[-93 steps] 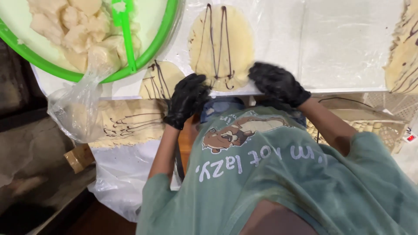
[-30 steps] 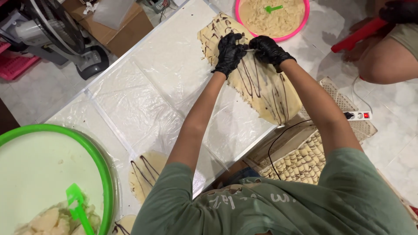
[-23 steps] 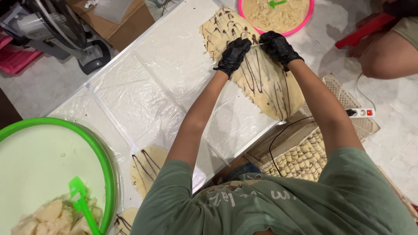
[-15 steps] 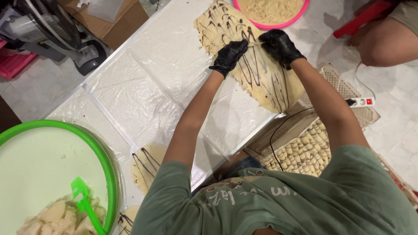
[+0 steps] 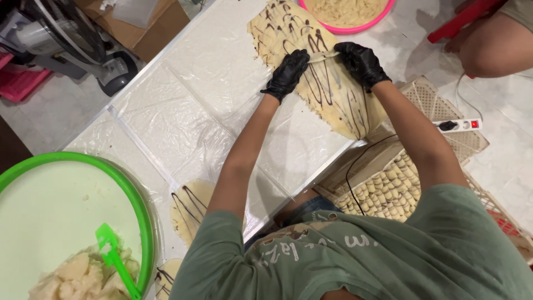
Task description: Rolling small pieces of dough with filling and placing them into a storage crate
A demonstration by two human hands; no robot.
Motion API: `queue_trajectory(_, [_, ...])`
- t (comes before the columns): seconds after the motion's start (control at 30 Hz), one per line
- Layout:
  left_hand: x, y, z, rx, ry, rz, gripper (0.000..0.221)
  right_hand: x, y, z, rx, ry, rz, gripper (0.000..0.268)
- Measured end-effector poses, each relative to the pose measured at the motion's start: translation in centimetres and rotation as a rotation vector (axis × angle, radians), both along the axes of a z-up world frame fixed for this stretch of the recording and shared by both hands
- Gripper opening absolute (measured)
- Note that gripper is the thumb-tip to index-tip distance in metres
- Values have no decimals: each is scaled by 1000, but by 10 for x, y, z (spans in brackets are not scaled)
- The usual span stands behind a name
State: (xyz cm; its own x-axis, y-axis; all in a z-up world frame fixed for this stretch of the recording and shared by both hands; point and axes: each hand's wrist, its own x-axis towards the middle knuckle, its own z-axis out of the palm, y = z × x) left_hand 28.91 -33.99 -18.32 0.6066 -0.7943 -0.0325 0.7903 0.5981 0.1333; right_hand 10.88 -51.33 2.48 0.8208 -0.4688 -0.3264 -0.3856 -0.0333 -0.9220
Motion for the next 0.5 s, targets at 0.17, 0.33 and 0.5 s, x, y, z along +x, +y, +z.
queue_trajectory(0.17, [-57, 44, -6, -237, -443, -198, 49, -63, 2, -18, -765, -373, 385, 30])
queue_trajectory(0.33, [-163, 112, 102, 298, -846, -163, 49, -127, 10, -31, -1030, -329, 499, 34])
queue_trajectory(0.5, [-238, 127, 95, 901, -1566, 155, 43, -192, 29, -35, -1058, -411, 590, 33])
